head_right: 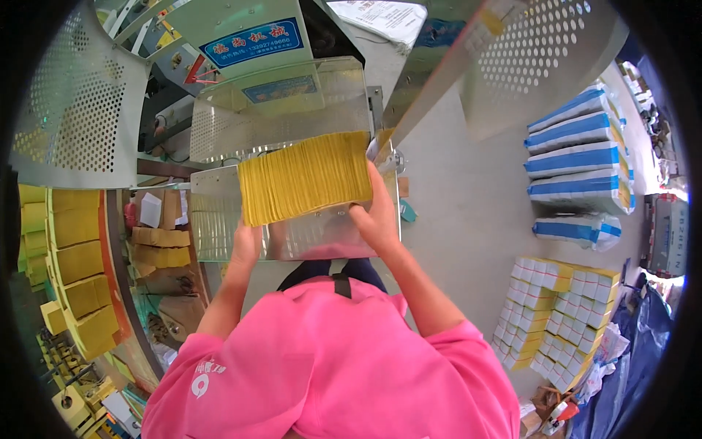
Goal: The recorder is counting, weighing, and bundling stacks of textured yellow paper sheets in a workshop environment.
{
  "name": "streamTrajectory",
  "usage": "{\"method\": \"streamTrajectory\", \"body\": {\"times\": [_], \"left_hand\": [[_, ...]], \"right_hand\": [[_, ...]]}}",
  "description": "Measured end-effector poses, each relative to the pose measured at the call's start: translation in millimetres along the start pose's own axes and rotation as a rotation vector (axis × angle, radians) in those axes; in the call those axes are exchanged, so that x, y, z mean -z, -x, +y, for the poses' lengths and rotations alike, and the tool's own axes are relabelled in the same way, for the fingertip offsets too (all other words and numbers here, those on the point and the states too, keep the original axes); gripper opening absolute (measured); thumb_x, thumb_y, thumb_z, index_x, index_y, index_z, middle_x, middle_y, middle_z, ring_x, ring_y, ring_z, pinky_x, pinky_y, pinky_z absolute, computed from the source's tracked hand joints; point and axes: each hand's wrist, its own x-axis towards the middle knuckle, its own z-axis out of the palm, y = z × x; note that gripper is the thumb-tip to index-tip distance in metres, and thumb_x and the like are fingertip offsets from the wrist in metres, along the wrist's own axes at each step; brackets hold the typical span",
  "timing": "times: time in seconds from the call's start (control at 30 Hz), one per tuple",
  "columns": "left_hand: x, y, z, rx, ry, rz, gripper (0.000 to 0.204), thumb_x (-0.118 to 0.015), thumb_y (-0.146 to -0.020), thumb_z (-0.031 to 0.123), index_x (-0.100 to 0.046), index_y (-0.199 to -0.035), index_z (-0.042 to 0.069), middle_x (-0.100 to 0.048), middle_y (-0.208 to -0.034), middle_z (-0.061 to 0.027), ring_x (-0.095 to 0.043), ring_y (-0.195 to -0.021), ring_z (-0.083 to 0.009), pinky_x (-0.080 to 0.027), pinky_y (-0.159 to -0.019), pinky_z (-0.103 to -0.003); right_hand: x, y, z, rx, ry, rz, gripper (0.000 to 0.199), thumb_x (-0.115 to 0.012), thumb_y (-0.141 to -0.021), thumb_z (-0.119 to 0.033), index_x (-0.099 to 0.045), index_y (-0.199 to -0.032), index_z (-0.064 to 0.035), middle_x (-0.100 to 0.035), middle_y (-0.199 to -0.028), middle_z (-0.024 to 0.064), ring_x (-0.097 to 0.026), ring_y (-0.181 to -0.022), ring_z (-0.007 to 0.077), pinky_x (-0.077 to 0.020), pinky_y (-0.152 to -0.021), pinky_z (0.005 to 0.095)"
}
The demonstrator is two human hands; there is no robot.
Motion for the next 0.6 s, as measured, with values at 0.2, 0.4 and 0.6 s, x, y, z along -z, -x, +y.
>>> {"method": "streamTrajectory", "body": {"times": [0.2,0.4,0.6], "left_hand": [[-3.1,-8.5,-3.7,0.114,-0.035,0.02,0.046,-0.038,-0.106,0.023,-0.036,-0.145,0.0,-0.04,-0.149,-0.009,-0.035,-0.138,-0.0214,-0.025,-0.116,-0.035],[-32.0,-23.4,48.3,0.01,-0.313,0.006,0.048,-0.038,-0.106,0.031,-0.041,-0.143,0.001,-0.048,-0.144,-0.012,-0.044,-0.133,-0.0247,-0.033,-0.111,-0.034],[-9.3,-28.9,16.7,-0.138,-0.317,0.051,0.046,-0.039,-0.105,0.029,-0.038,-0.145,0.005,-0.051,-0.138,-0.0223,-0.051,-0.125,-0.0376,-0.043,-0.101,-0.038]], "right_hand": [[-8.8,14.9,-1.9,-0.228,0.184,0.31,0.065,-0.054,-0.073,0.0,-0.043,-0.137,0.0034,-0.054,-0.129,0.0203,-0.052,-0.122,0.0316,-0.0385,-0.105,0.0374],[-8.5,11.2,7.8,-0.28,0.201,0.343,0.059,-0.056,-0.075,-0.002,-0.046,-0.133,0.0032,-0.054,-0.127,0.0198,-0.051,-0.121,0.0353,-0.0391,-0.104,0.0393],[-17.7,0.5,-93.4,0.118,0.652,0.273,0.064,-0.064,-0.084,-0.013,-0.04,-0.143,-0.0008,-0.044,-0.144,0.0182,-0.04,-0.134,0.0373,-0.0344,-0.11,0.0448]]}}
